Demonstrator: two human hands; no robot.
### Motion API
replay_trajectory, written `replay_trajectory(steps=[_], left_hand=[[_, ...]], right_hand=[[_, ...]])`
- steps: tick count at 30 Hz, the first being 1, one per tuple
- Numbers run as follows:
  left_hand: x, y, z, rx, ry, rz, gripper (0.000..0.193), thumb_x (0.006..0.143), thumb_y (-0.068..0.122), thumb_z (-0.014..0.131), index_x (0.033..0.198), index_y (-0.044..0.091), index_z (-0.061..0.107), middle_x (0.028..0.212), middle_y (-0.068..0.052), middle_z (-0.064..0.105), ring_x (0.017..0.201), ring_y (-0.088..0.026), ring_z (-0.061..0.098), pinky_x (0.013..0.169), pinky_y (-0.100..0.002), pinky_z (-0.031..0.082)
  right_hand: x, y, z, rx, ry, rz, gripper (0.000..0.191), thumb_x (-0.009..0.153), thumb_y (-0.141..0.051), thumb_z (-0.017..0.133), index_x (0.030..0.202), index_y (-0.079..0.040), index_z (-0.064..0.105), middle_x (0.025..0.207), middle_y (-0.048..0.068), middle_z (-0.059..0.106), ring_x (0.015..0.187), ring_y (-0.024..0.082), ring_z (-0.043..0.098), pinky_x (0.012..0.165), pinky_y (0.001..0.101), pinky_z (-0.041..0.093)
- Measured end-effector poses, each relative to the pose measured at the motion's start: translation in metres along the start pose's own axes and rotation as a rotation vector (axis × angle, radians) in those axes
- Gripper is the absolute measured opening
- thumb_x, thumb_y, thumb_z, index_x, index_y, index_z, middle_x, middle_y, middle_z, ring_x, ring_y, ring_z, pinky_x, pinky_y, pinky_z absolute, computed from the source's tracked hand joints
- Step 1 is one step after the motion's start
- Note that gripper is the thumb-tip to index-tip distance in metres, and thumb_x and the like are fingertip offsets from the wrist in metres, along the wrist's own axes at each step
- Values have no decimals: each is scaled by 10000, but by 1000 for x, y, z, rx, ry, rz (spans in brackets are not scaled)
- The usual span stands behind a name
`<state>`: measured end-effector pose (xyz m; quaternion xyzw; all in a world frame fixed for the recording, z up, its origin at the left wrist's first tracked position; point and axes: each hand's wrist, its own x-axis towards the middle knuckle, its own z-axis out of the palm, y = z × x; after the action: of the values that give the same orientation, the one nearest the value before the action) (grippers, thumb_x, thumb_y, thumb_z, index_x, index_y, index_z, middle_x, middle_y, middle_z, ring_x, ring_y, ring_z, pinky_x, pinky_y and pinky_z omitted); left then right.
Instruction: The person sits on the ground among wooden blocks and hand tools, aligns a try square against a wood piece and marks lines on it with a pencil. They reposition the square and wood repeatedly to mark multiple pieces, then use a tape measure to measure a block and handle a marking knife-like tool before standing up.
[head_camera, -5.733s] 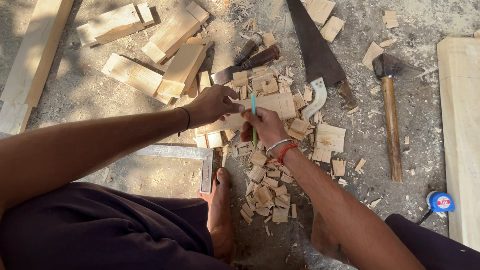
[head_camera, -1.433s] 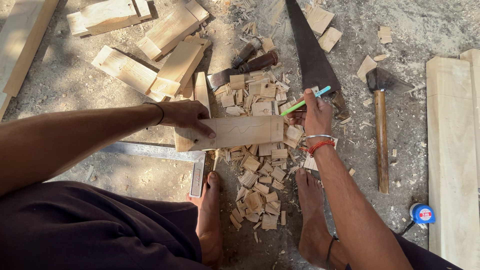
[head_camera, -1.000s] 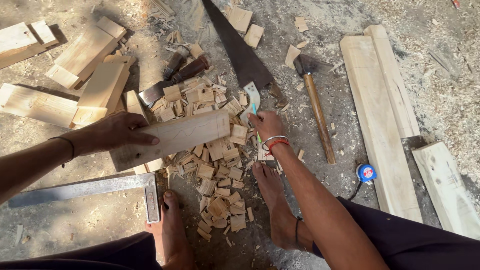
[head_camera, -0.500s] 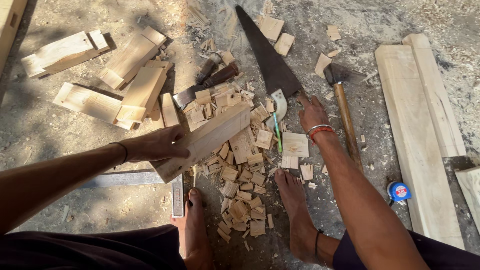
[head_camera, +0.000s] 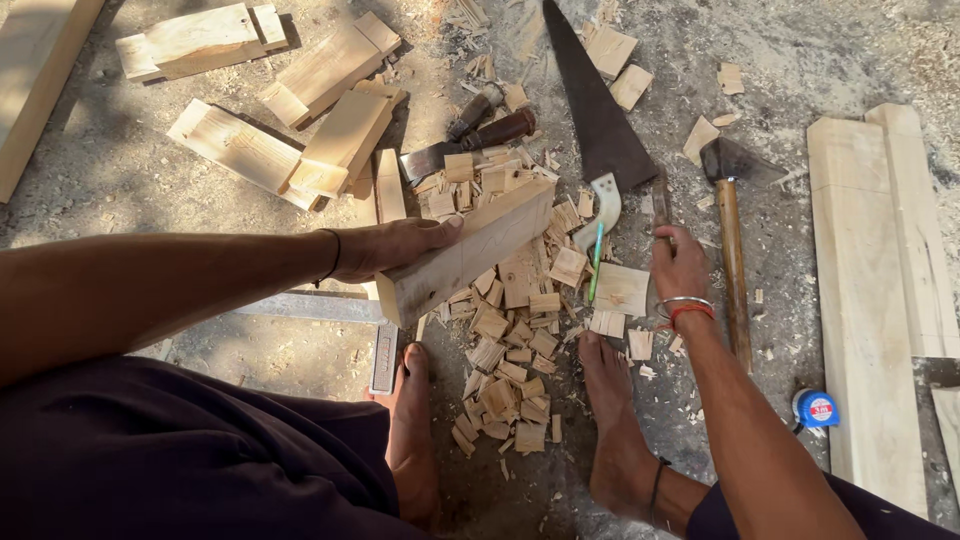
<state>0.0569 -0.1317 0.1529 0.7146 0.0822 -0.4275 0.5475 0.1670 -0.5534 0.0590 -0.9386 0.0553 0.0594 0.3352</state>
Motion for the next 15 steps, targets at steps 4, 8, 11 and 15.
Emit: replay_trajectory(steps=[4,8,11,15], left_hand=[[3,15,2,128,75,102,705,1003,613,294,1365,61,541,1165,-161,691,1097,-248,715,960,-410,597],[6,57,-11,323,190,119,712,992,630,346,1367,53,527,1147,-195,687,1109,-287,722,993,-444,583],[-5,94,-19,357,243,237,737,963,651,395,1457,104,389,1169,-228,660,1141,-329,688,1038,-468,505],[-41,139,-12,347,379,367,771,973,673,404,1409,40,461,1183,-244,636,1157,-332,678,1023,-486,553]], right_hand=[[-1,-28,-40,1032,-69,180,407,985,-189,502,1360,-33,529,1083,202,609,854,311,666,889,555,595],[-41,-82,-88,1206,-150,101,550,878,-69,505,1413,-150,407,1091,165,608,851,302,667,913,586,573],[-85,-123,-115,1360,-282,-23,671,822,19,486,1457,-161,367,1163,175,638,961,271,678,971,563,558],[-114,-168,-136,1438,-522,-192,648,890,95,509,1514,8,354,1170,153,590,1061,259,669,1064,590,560]])
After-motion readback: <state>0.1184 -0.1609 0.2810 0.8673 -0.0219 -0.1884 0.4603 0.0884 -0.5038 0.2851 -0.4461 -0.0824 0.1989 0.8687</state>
